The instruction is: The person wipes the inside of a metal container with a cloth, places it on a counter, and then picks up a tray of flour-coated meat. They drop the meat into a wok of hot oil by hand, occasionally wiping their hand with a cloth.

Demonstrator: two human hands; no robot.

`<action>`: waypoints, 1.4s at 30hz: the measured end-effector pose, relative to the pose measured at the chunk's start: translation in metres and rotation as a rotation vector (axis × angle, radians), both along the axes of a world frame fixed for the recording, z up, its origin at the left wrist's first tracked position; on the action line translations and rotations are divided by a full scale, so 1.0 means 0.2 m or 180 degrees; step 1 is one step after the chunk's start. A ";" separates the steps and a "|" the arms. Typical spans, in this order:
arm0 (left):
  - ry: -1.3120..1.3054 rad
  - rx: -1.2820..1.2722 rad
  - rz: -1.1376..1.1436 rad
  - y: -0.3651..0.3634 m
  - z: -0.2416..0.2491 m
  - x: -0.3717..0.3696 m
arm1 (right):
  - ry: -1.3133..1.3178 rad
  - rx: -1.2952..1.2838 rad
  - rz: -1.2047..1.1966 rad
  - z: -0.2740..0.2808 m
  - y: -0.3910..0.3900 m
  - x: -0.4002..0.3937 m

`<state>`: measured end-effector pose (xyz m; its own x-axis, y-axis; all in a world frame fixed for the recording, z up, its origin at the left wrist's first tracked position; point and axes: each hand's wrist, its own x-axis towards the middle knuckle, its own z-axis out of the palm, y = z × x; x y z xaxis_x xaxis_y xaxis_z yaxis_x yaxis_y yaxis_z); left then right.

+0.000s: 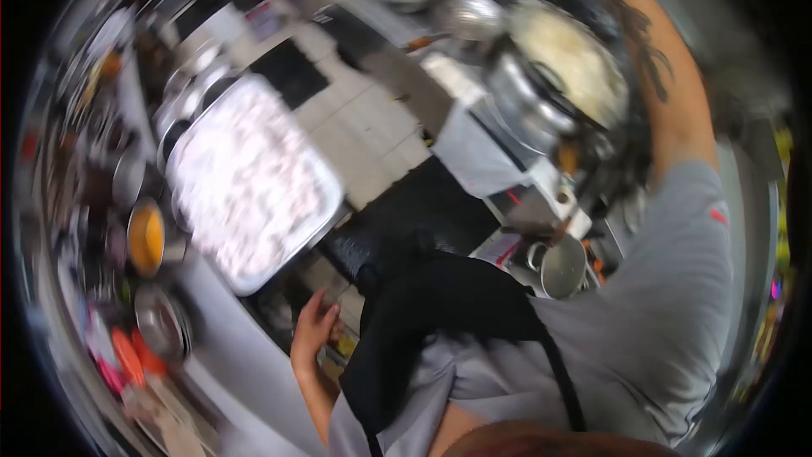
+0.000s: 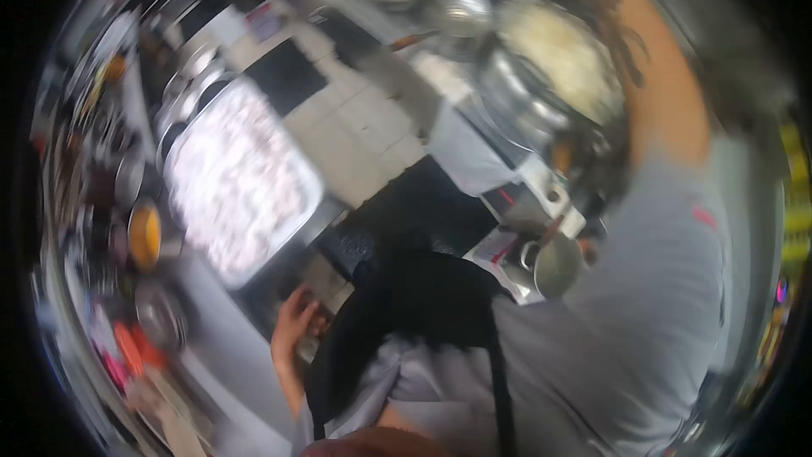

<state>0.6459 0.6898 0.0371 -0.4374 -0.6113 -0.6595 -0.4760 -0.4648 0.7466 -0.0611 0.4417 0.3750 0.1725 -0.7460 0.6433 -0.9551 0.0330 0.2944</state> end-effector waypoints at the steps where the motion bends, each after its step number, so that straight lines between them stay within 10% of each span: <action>1: 0.0039 0.0006 0.0144 0.00 0.00 0.02 | -0.0127 0.0256 0.0369 -0.07 -0.15 0.26; 7: 0.1024 0.0411 0.2225 -0.08 -0.22 0.11 | -0.1647 0.2447 0.1025 -0.47 -0.38 1.77; 8: 0.1233 0.0505 0.2452 -0.10 -0.26 0.14 | -0.0838 0.1596 0.2314 -0.70 -0.54 1.82; 13: 0.2048 0.0320 0.3170 -0.13 -0.33 0.17 | -0.1844 0.3092 0.1733 -1.25 -0.74 2.35; 24: 0.2125 0.0036 0.3718 -0.25 -0.42 0.17 | -0.2301 0.3554 0.0715 -1.79 -1.00 2.41; 34: 0.2128 0.0161 0.3666 -0.29 -0.38 0.20 | -0.1929 0.4667 0.1004 -1.54 -0.74 2.42; 42: 0.2009 0.0203 0.3614 -0.29 -0.32 0.21 | -0.1748 0.3439 0.1382 -1.82 -0.75 2.40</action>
